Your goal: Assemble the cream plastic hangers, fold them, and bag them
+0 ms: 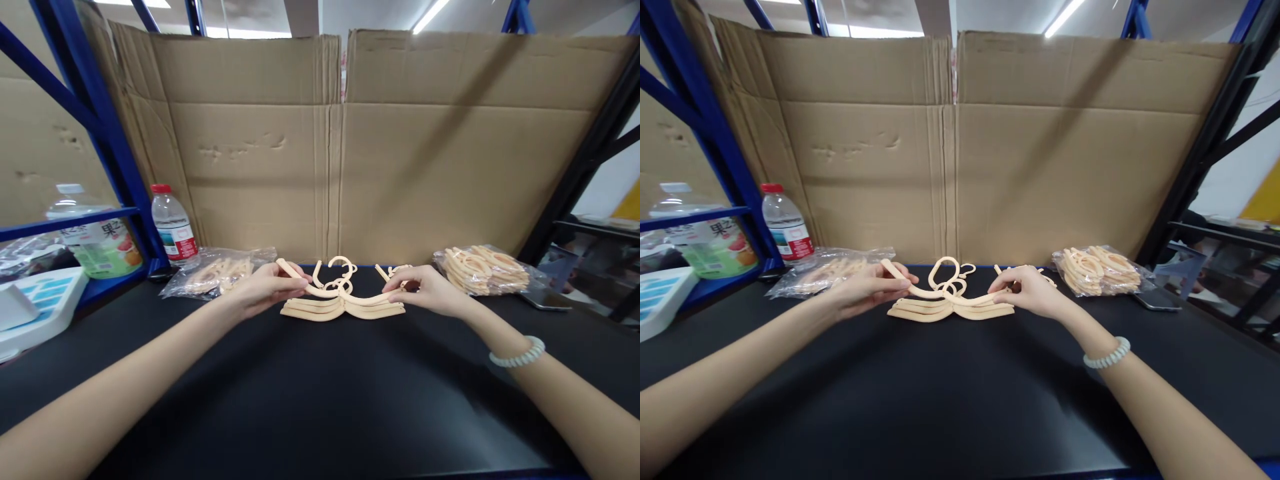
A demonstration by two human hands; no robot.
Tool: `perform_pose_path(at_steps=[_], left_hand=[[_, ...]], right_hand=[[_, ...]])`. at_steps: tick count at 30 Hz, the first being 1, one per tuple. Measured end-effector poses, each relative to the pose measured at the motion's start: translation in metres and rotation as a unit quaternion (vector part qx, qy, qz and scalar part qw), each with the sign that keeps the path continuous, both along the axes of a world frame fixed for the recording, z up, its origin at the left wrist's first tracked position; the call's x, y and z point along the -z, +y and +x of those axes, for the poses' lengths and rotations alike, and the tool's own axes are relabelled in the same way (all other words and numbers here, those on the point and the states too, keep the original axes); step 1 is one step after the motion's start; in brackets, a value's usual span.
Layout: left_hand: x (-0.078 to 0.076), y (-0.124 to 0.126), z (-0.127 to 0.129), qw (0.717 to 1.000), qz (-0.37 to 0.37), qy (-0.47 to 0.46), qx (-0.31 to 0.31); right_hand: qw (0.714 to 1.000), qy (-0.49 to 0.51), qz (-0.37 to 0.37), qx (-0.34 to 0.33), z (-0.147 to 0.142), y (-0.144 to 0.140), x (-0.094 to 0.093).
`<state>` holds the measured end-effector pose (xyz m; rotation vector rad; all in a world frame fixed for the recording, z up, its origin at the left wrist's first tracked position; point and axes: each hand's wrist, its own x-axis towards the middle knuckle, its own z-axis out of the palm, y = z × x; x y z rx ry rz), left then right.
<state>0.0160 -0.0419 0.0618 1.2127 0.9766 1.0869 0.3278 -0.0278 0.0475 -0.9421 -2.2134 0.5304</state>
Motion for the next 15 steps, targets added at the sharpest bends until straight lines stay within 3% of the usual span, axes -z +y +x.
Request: perform_pose_path(at_steps=[6,8,11,15], left_hand=[[0.0,0.016,-0.024,0.98,0.083,0.162,0.078],[-0.001,0.018,-0.029,0.947,0.133,0.273,0.106],[-0.004,0.02,-0.033,0.873,0.207,0.418,0.146],[-0.004,0.018,-0.031,0.798,0.313,0.492,0.151]], right_hand=[[0.998,-0.058,-0.021,-0.033,0.006,0.001,0.0],[0.995,-0.081,-0.037,-0.042,0.005,-0.001,0.0],[0.991,-0.114,-0.053,-0.045,0.004,-0.002,0.0],[0.986,-0.161,-0.026,-0.032,0.006,0.001,0.004]])
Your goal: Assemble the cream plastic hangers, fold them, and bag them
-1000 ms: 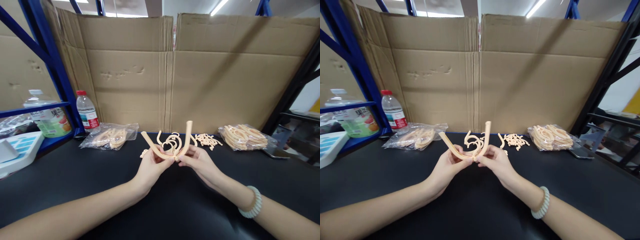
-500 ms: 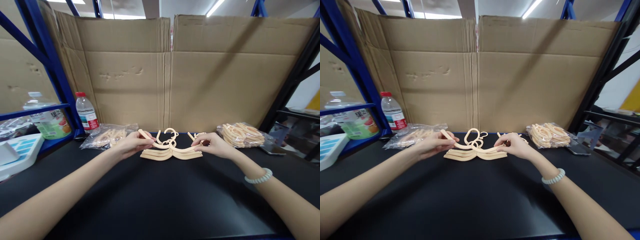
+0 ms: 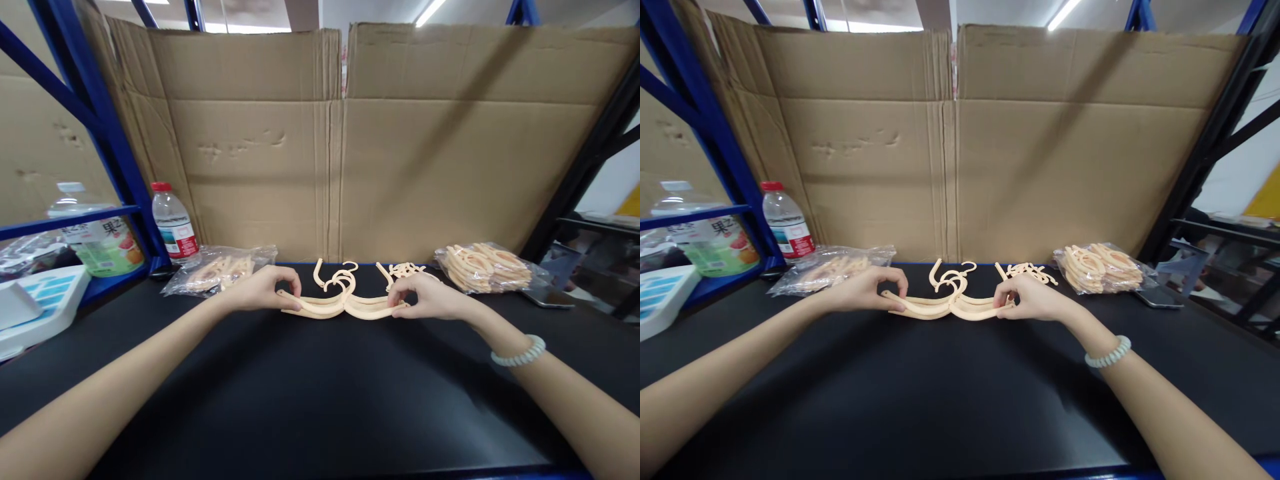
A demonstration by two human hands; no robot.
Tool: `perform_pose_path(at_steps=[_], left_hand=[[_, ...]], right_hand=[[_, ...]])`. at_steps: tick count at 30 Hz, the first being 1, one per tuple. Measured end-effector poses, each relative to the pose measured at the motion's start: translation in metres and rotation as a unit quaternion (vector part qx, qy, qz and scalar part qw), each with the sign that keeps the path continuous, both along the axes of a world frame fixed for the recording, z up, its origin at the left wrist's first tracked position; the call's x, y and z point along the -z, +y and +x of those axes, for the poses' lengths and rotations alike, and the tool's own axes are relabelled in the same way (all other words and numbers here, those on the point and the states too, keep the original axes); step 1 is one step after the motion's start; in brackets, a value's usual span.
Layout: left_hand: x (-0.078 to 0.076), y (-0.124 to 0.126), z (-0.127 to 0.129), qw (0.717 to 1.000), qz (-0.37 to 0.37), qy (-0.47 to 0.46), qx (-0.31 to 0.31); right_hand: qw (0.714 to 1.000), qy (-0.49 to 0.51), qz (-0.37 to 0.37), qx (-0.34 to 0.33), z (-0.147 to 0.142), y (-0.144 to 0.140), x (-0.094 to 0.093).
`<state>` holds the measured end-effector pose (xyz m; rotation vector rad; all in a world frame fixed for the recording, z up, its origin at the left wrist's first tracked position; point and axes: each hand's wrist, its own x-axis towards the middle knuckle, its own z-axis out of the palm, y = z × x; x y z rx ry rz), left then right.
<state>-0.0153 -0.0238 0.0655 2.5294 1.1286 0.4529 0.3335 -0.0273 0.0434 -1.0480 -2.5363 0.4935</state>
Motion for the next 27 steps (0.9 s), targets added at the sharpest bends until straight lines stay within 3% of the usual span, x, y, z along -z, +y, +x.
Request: perform_pose_path(at_steps=[6,18,21,23,27], left_hand=[[0.011,-0.004,0.012,0.996,0.056,0.035,0.067],[0.01,-0.028,0.031,0.967,0.183,0.176,0.036],[0.026,-0.042,0.05,0.965,0.212,0.151,-0.015],[0.041,-0.051,0.063,0.962,0.231,0.118,-0.088],[0.064,-0.061,0.076,0.969,0.168,0.124,-0.129]], right_hand=[[0.999,-0.032,0.019,-0.032,0.004,0.006,0.008],[0.994,-0.083,0.068,-0.005,-0.002,0.001,0.008],[0.992,-0.051,0.117,0.018,-0.018,-0.009,0.016],[0.989,-0.034,0.138,0.048,-0.032,-0.018,0.026],[0.984,-0.09,0.113,0.103,-0.055,-0.032,0.044]])
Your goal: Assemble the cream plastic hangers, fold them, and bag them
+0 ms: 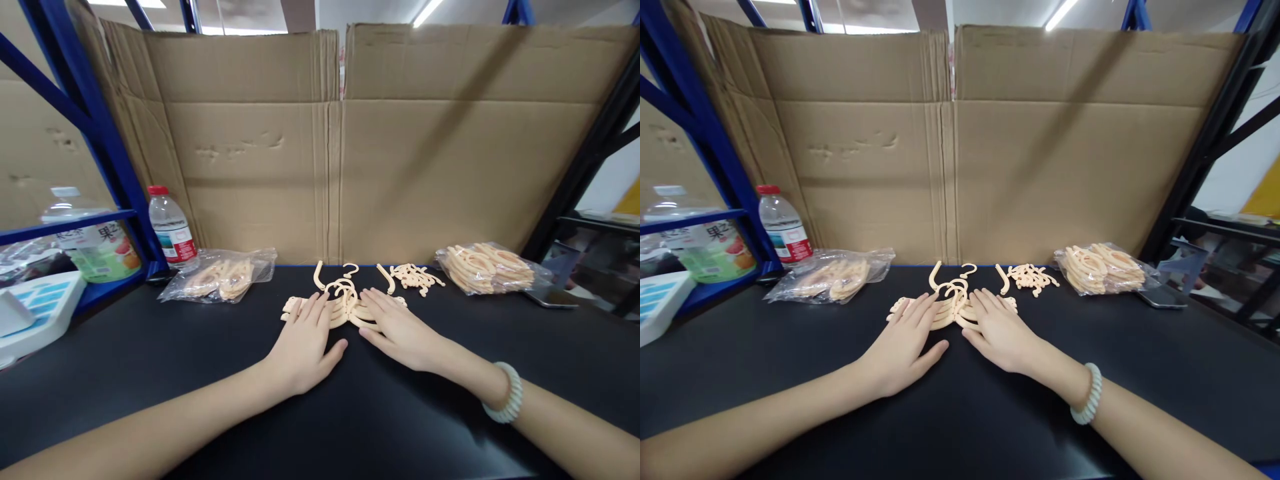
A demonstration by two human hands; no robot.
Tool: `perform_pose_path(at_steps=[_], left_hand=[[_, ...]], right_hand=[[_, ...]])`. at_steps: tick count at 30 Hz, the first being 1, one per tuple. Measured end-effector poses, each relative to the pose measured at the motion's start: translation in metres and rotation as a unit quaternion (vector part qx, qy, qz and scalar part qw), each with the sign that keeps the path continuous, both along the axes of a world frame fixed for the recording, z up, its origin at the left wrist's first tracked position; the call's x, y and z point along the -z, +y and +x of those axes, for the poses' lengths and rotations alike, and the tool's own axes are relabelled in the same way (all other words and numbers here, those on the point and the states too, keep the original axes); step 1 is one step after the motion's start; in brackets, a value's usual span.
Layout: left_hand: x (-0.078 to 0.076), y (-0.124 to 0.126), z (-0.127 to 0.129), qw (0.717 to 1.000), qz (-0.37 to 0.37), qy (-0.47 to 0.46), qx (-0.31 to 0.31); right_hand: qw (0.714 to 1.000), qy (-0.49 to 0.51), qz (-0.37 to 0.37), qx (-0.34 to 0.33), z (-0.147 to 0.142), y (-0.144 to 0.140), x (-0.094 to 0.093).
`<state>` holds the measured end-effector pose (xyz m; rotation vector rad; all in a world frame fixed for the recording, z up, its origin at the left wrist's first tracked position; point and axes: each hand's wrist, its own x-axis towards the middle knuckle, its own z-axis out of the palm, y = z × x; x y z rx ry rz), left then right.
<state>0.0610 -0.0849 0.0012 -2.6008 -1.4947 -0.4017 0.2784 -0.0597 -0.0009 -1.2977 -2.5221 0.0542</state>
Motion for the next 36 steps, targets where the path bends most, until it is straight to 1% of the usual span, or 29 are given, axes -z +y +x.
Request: perform_pose_path(at_steps=[2,4,9,15,20,24,32,34,36], left_hand=[[0.003,0.0,0.0,0.999,-0.049,0.011,-0.011],[0.001,0.001,-0.002,0.996,-0.084,0.019,-0.016],[-0.005,0.005,-0.005,0.992,-0.122,0.027,-0.018],[-0.003,0.008,-0.005,0.993,-0.122,0.002,-0.007],[-0.002,0.008,-0.005,0.993,-0.115,-0.009,-0.013],[-0.004,0.008,-0.004,0.992,-0.122,0.001,-0.02],[0.002,0.009,-0.006,0.996,-0.091,-0.007,-0.011],[0.003,0.009,-0.006,0.999,-0.05,-0.022,0.002],[0.001,0.007,-0.005,0.998,0.02,-0.05,0.041]], right_hand=[[1.0,-0.021,-0.011,0.017,-0.003,-0.002,0.004],[0.999,-0.043,-0.028,0.017,-0.001,0.0,0.004],[0.996,-0.071,-0.051,-0.018,0.008,0.007,0.0],[0.997,-0.055,-0.051,-0.031,0.009,0.01,-0.001],[0.999,-0.019,-0.019,-0.046,0.011,0.016,0.004],[0.999,-0.023,-0.001,-0.048,0.011,0.017,0.005],[0.998,-0.044,0.001,-0.039,0.009,0.015,0.006],[0.998,-0.041,0.016,-0.035,0.009,0.014,0.006],[0.998,-0.029,0.047,-0.04,0.006,0.011,0.004]])
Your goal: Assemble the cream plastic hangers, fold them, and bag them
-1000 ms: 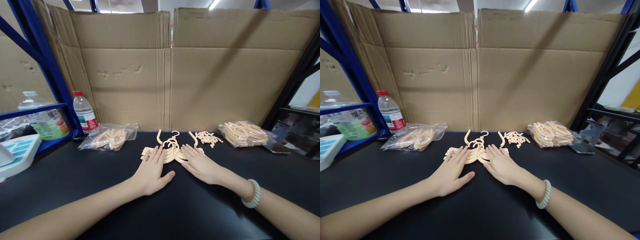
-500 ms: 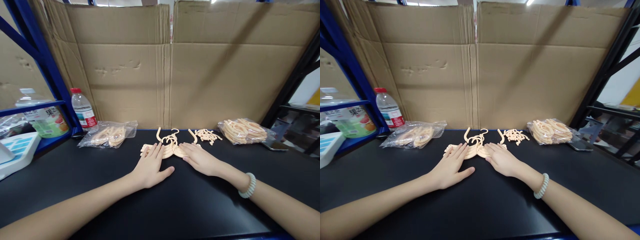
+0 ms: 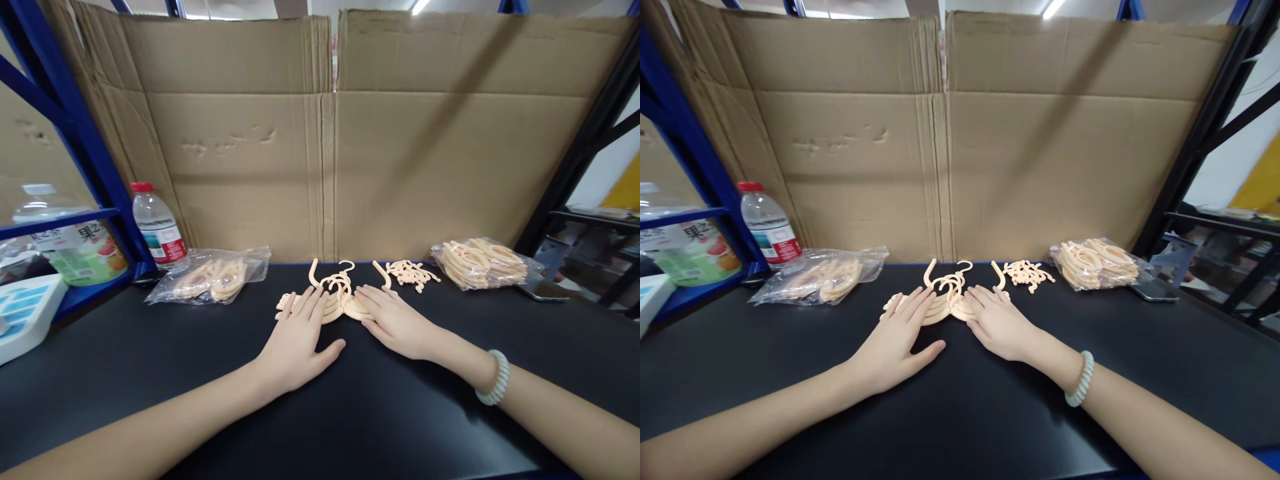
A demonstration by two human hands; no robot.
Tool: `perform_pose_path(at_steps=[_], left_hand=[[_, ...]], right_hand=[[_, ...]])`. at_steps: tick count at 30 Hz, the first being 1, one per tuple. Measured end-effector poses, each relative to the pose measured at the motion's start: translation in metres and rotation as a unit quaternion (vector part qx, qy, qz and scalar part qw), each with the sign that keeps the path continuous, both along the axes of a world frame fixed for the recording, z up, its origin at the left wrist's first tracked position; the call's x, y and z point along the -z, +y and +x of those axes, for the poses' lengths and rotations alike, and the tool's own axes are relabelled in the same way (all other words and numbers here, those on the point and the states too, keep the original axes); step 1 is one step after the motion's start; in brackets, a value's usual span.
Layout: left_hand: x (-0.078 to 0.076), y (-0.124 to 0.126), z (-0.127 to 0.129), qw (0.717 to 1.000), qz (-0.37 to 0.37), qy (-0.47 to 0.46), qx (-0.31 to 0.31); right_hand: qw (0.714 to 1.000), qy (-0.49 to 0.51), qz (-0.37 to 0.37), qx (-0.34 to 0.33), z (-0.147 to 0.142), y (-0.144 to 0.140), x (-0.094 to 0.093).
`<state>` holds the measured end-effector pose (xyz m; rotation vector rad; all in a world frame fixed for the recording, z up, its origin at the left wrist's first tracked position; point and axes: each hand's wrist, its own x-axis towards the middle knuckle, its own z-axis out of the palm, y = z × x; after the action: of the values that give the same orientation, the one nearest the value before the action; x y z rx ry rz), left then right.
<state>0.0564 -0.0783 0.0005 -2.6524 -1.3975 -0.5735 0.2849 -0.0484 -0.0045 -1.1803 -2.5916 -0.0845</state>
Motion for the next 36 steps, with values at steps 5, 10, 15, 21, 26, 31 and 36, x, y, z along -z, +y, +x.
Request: perform_pose_path(at_steps=[5,10,15,21,26,31,36], left_hand=[[-0.008,-0.006,0.006,0.965,0.107,0.037,0.236],[-0.008,-0.007,0.008,0.942,0.115,0.081,0.306],[-0.006,-0.004,0.005,0.945,0.088,0.035,0.312],[-0.005,-0.004,0.004,0.942,0.107,0.034,0.317],[-0.004,-0.004,0.003,0.938,0.141,0.047,0.314],[-0.003,-0.004,0.002,0.937,0.146,0.05,0.313],[-0.003,-0.005,0.002,0.938,0.149,0.039,0.309]], right_hand=[[0.995,0.033,0.05,-0.084,-0.014,-0.02,-0.014],[0.986,0.02,-0.016,-0.162,-0.021,-0.03,-0.017],[0.981,0.053,-0.074,-0.171,-0.015,-0.026,-0.016],[0.972,0.083,-0.092,-0.197,-0.014,-0.028,-0.017],[0.969,0.092,-0.112,-0.201,-0.013,-0.027,-0.016],[0.968,0.096,-0.121,-0.199,-0.012,-0.025,-0.014],[0.968,0.101,-0.126,-0.194,-0.011,-0.024,-0.013]])
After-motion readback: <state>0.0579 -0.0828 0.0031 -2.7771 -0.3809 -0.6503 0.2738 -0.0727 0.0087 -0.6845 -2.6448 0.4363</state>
